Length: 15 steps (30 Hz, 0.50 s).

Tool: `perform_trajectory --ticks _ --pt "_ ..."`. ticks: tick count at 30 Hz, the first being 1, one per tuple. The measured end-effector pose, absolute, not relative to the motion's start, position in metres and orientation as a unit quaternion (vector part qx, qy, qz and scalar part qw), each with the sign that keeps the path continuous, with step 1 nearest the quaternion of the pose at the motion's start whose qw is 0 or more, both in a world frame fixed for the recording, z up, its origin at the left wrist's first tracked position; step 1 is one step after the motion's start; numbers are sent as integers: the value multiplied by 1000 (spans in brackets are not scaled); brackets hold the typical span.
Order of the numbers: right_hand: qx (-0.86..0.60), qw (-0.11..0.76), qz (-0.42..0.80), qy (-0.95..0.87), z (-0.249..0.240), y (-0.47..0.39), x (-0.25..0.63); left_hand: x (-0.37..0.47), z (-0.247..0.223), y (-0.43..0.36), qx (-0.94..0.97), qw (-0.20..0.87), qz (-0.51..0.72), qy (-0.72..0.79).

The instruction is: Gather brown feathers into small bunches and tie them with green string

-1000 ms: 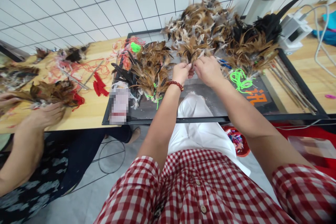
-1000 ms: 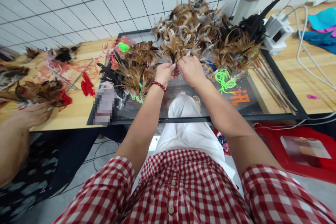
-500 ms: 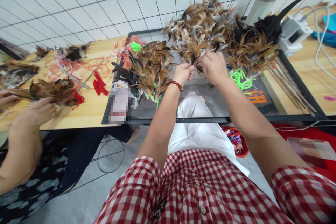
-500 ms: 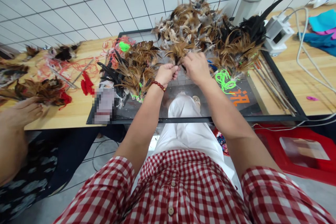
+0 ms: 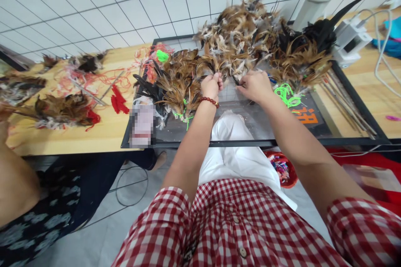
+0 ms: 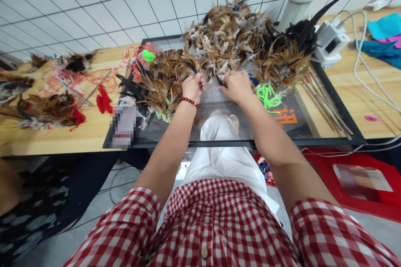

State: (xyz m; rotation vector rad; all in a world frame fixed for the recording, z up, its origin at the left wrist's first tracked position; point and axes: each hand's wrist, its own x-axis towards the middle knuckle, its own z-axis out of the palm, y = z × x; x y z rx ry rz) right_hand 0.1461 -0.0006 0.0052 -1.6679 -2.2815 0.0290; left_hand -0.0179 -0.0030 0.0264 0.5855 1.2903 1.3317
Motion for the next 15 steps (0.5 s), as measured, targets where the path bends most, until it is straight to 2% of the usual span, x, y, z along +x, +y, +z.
perform_trajectory --ticks 4,15 --pt "-591 142 7 -794 4 -1 144 -13 25 -4 270 567 558 542" --pt "-621 317 70 -713 7 3 147 0 9 -6 326 527 559 550"
